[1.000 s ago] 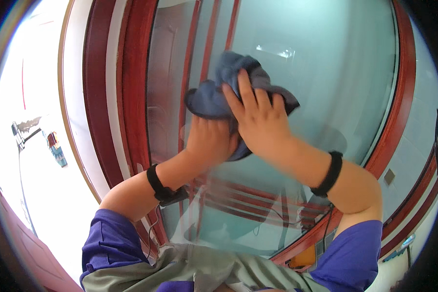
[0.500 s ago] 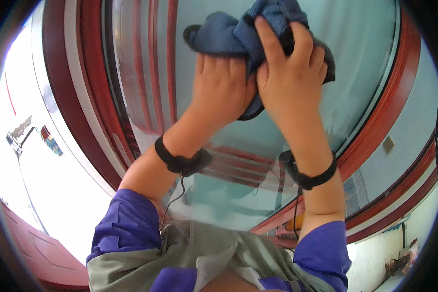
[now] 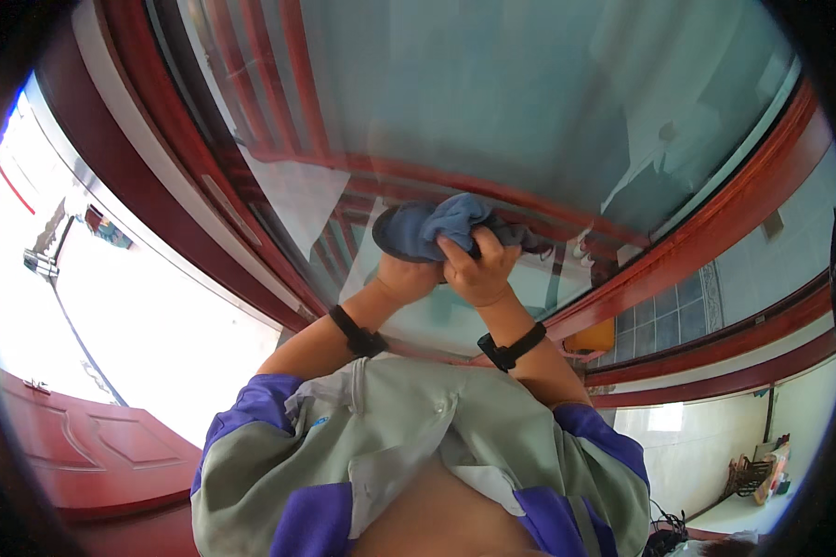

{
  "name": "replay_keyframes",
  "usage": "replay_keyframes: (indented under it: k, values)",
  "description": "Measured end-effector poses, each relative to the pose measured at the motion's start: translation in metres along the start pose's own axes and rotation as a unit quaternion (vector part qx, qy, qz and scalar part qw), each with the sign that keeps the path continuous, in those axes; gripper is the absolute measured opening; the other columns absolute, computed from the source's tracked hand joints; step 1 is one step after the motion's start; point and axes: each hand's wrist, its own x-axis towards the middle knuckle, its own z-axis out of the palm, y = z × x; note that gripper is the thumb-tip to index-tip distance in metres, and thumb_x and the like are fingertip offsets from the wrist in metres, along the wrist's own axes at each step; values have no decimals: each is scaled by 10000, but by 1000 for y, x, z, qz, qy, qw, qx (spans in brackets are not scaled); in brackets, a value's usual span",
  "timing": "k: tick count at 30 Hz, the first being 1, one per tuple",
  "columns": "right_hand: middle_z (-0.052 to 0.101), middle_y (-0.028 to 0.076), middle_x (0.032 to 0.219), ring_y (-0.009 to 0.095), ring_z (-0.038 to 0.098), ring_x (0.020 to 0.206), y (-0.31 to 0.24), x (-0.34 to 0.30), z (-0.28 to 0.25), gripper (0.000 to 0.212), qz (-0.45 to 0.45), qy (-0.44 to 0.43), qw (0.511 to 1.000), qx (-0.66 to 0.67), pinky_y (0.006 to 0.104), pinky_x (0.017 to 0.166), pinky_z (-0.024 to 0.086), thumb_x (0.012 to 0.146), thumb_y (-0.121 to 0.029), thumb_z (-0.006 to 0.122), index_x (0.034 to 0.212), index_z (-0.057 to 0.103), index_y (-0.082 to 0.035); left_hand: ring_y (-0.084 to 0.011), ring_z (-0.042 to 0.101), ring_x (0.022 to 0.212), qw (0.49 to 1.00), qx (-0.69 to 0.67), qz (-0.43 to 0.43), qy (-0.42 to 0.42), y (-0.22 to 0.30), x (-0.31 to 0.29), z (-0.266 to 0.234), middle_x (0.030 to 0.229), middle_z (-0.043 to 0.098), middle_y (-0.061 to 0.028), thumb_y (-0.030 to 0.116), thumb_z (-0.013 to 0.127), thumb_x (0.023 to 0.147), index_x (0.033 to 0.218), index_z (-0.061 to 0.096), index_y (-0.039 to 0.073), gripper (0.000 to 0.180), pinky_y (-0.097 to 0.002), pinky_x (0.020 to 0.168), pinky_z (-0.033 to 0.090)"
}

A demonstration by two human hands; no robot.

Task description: The person wipes down various wooden furniture surfaces, including a door frame and the top and side of a large wooden cabinet, using a cloth.

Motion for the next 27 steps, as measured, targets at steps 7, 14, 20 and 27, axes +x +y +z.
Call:
replay_keyframes:
  k: [7,14,20,27]
  values:
    - [506,80,1084,271,474,930,2,42,-14,480,65,-52,996,21,416,789,336,722,-166,665,1171,575,-312,-385,522,1071,997,61,35,11,-12,35,-29,1164,554,-180,245,643,684,1121,580,57,480,-557,926,374]
    - [479,116,1093,292,439,974,48,132,-35,474,62,90,994,-5,417,839,306,713,-144,673,1169,579,-233,-456,487,1030,986,110,-28,121,-20,122,-30,1125,523,-262,164,605,687,1136,562,18,474,-562,910,364]
    - [469,86,1056,290,461,904,25,64,-9,348,54,56,995,-65,429,787,314,745,-171,637,1084,594,-235,-379,554,924,993,14,9,116,-7,63,6,1032,595,-179,170,609,698,1014,623,25,347,-485,794,423]
    - [479,29,978,273,471,896,-6,13,4,160,44,14,999,7,431,792,316,693,-186,669,839,651,-248,-333,584,823,990,-139,-4,-18,-26,6,-3,911,616,-118,137,633,685,902,634,64,229,-440,705,455]
